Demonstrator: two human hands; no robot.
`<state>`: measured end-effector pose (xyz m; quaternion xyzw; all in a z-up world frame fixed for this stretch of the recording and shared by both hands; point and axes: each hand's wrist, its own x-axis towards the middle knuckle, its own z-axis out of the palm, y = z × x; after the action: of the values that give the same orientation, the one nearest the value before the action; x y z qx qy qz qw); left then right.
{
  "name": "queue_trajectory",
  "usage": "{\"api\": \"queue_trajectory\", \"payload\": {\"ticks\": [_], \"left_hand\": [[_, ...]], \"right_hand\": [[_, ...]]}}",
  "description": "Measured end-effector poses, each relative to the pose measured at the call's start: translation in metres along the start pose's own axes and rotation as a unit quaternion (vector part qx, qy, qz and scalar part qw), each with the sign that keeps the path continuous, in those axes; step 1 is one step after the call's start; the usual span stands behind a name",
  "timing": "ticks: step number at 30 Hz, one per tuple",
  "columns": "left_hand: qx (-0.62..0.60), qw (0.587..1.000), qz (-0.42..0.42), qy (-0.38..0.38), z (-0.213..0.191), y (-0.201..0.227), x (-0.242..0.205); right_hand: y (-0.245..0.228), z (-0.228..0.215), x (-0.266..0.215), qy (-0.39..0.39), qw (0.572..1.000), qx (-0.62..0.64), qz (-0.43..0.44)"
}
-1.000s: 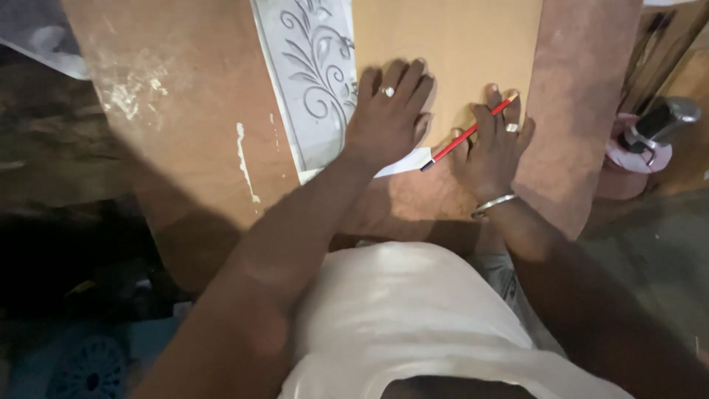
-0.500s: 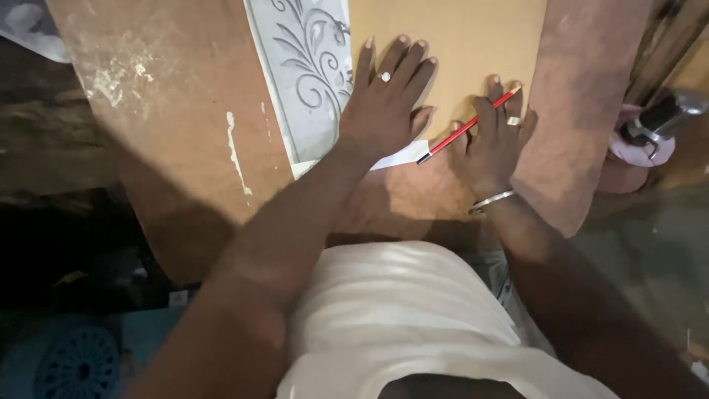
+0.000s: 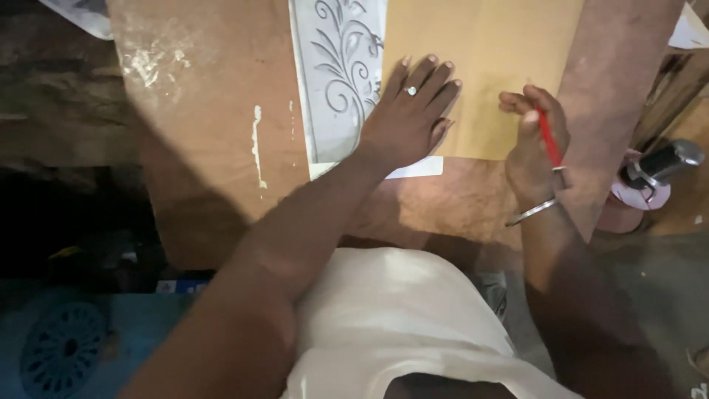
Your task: Draw a stencil onto a wooden board using a pencil and a paper pattern.
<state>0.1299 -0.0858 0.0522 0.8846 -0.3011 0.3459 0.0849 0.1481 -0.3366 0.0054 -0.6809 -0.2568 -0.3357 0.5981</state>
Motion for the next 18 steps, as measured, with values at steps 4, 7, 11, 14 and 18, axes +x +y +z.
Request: {"api": "queue_trajectory", "payload": {"ticks": [4,7,11,14,18], "left_hand": [[0.002,0.999,-0.008,-0.038,-0.008,0.002,0.003],[0.019,1.0,0.004,-0.023,0.007,0.006,0.003],[0.084,0.996,-0.031,-0.017,0.02,0.025,0.001],[0.075,0.996,-0.039,0.012,0.025,0.03,0.001],[0.046,0.997,-0.056,0.026,0.021,0.036,0.001]], "right_hand": [[0.004,-0.002,0.008,-0.034,0.991,0.123,0.036],[0.03,-0.009,-0.001,-0.024,0.993,0.093,0.063],[0.037,-0.008,-0.003,-0.006,0.99,0.123,0.061],[0.032,-0.008,-0.001,0.002,0.985,0.153,0.074],[0.04,-0.009,0.001,0.008,0.987,0.149,0.062]]}}
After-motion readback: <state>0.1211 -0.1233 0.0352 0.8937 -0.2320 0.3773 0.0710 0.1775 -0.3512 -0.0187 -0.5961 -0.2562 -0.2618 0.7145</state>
